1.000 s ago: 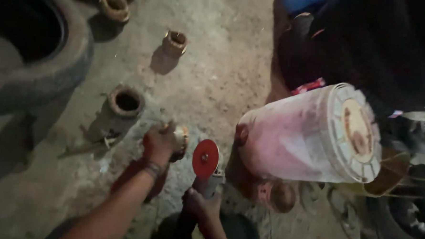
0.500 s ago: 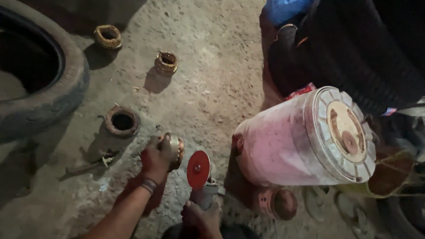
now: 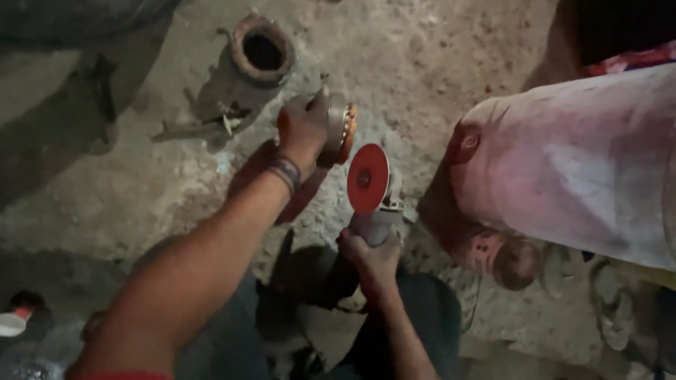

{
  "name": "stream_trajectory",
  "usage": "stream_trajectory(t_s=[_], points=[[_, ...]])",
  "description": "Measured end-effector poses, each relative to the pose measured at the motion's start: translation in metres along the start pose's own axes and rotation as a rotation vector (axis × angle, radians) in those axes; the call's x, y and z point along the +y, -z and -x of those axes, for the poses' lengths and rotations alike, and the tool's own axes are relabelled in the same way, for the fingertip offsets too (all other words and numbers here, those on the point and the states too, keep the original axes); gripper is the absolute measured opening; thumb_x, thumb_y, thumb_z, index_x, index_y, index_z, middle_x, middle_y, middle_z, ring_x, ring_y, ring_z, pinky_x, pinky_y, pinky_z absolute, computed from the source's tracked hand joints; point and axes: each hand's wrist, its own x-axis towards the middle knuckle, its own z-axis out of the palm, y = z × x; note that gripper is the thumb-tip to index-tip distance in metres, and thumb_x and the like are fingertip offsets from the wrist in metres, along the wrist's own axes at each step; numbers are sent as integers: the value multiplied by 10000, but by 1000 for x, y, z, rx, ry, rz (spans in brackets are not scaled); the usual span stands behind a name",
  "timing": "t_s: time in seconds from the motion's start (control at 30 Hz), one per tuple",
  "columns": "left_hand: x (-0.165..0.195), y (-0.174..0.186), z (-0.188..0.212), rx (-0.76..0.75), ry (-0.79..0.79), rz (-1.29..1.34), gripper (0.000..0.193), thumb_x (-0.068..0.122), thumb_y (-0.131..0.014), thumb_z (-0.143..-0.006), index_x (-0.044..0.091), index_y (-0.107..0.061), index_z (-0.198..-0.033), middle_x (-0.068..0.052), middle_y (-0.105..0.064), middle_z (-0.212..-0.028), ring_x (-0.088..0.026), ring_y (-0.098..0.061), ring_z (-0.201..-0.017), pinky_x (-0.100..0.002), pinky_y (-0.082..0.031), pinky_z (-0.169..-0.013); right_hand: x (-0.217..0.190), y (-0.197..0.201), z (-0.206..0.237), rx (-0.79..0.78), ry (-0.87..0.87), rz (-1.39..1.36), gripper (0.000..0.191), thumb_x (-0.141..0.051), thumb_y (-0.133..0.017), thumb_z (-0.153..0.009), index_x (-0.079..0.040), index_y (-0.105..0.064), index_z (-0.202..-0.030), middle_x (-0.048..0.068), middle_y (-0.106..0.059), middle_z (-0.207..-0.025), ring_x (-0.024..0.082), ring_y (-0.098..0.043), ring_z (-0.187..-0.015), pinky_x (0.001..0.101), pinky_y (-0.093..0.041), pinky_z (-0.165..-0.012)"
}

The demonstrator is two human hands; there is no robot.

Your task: The person uses an angle grinder to smooth the edges of several small metal rings. They hold each ring with one hand and apply the spinning grinding wheel with the other, producing sparks. After finishing one ring, they place it on the floor and pick up the next one to repeat the process.

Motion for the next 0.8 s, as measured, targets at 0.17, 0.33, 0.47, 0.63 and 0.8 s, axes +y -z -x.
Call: stream_trajectory(t_s=[0.17, 0.33, 0.47, 0.63, 0.8], points=[[12, 8, 7, -31, 29, 101, 480, 436, -644, -935, -37, -729, -926, -182, -765, -848, -226, -653, -751, -392, -537, -724, -1, -7, 2, 33, 7, 150, 162, -99, -763, -794, 33, -704, -866, 71, -735, -750, 144, -690, -635, 303, -558, -567], [13, 9, 6, -42, -114, -120, 426, 418, -639, -926, 6, -744, -911, -218, -745, -869, -368, -721, -825, -437, -536, -726, 5, -7, 1, -12, 8, 135, 144, -76, -741, -798, 38, -724, -885, 70, -748, -767, 138, -700, -649, 299, -564, -580], [12, 8, 7, -18, -105, -147, 417, 425, -632, -920, 25, -744, -885, -232, -736, -900, -422, -715, -902, -451, -541, -748, 8, -13, 1, 33, 3, 199, 151, -83, -753, -802, 39, -704, -876, 76, -736, -751, 142, -687, -633, 310, -546, -558], [13, 10, 9, -25, -81, -134, 431, 445, -632, -910, 28, -735, -880, -223, -738, -879, -412, -730, -882, -451, -540, -749, 7, -15, 4, 13, 54, 245, 170, -92, -762, -782, 20, -697, -892, 70, -733, -769, 139, -683, -655, 305, -550, -582], [10, 6, 11, 3, -81, -140, 468, 458, -641, -913, -3, -703, -867, -259, -720, -867, -438, -714, -892, -468, -544, -747, 13, -19, 4, 57, 29, 284, 206, -118, -768, -770, 19, -707, -912, 69, -752, -789, 150, -706, -675, 319, -566, -608]])
